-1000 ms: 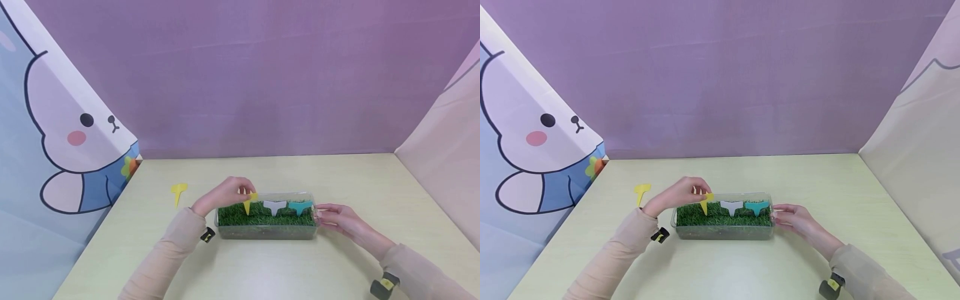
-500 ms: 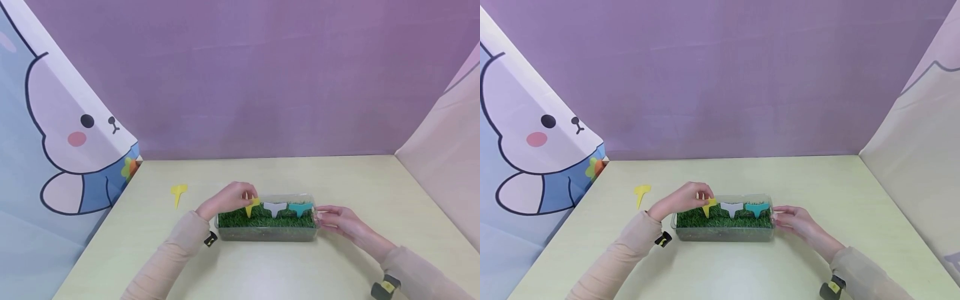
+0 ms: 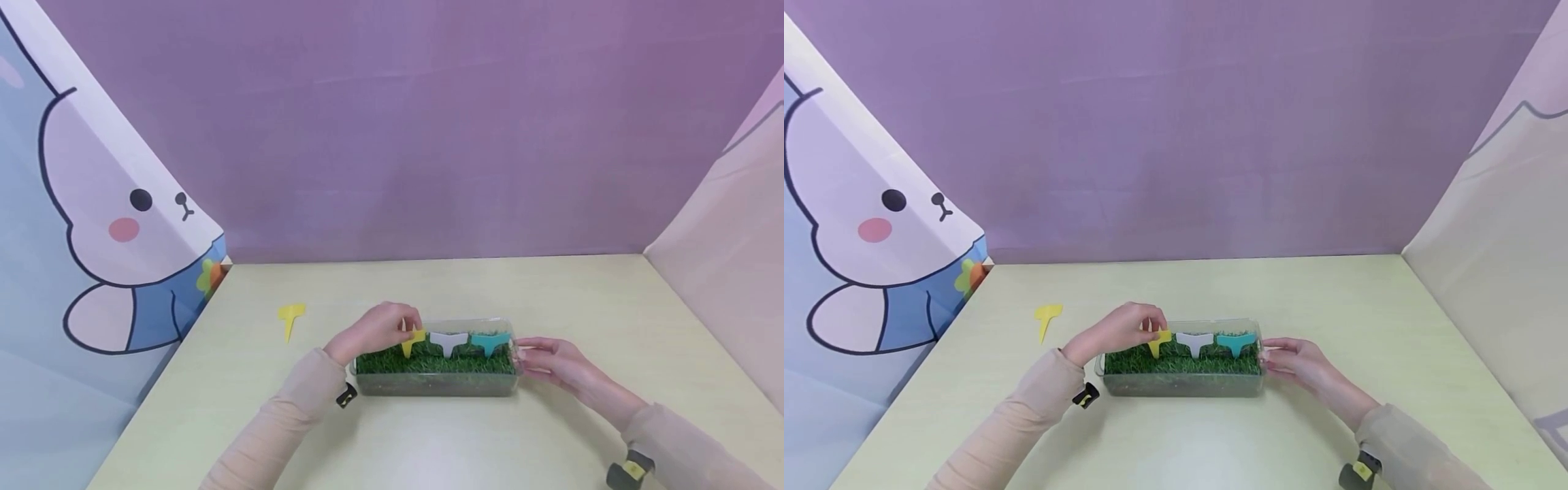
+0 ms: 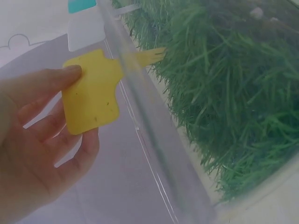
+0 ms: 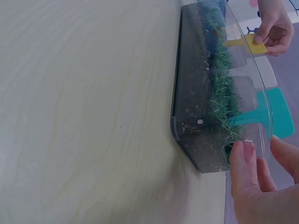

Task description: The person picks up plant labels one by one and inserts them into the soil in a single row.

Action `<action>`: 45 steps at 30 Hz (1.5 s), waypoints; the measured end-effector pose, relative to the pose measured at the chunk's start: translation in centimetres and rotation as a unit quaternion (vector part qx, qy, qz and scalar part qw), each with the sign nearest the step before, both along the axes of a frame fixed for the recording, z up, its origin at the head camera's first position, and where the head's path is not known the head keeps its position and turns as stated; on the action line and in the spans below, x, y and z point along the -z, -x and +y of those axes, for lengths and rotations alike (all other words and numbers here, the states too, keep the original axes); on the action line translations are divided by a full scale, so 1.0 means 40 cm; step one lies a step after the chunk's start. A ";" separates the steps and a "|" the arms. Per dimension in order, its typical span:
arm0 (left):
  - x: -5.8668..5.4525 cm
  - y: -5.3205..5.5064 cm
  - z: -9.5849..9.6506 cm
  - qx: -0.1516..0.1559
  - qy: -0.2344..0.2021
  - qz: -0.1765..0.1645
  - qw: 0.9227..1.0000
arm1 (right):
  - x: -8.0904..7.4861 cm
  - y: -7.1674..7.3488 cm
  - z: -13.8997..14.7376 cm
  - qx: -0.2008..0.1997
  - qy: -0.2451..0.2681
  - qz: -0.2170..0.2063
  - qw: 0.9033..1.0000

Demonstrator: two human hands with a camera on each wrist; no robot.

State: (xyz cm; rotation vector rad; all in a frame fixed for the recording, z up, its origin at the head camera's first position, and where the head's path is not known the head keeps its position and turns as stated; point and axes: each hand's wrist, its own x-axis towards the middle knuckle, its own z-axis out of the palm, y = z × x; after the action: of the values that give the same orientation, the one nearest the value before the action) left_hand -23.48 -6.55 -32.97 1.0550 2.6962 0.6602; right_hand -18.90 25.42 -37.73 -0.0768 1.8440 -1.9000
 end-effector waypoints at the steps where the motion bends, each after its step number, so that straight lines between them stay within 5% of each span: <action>1: 0.000 0.000 0.001 0.000 0.001 0.002 1.000 | 0.001 0.000 0.000 -0.001 0.000 0.000 1.000; 28: 0.008 -0.008 0.015 -0.023 0.021 0.031 0.999 | 0.001 -0.003 -0.002 0.004 0.006 -0.005 1.000; 38: 0.014 -0.005 0.017 -0.018 0.032 0.086 0.996 | -0.005 -0.003 -0.001 -0.002 0.007 0.001 1.000; 45: 0.018 -0.006 0.007 -0.010 0.021 0.090 0.996 | -0.004 -0.003 0.000 -0.004 0.013 0.001 1.000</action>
State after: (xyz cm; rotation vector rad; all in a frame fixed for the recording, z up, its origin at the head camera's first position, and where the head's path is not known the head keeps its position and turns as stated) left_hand -23.24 -6.28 -33.69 1.1306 2.8628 0.5329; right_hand -18.77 25.43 -37.55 -0.0936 1.8183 -1.9193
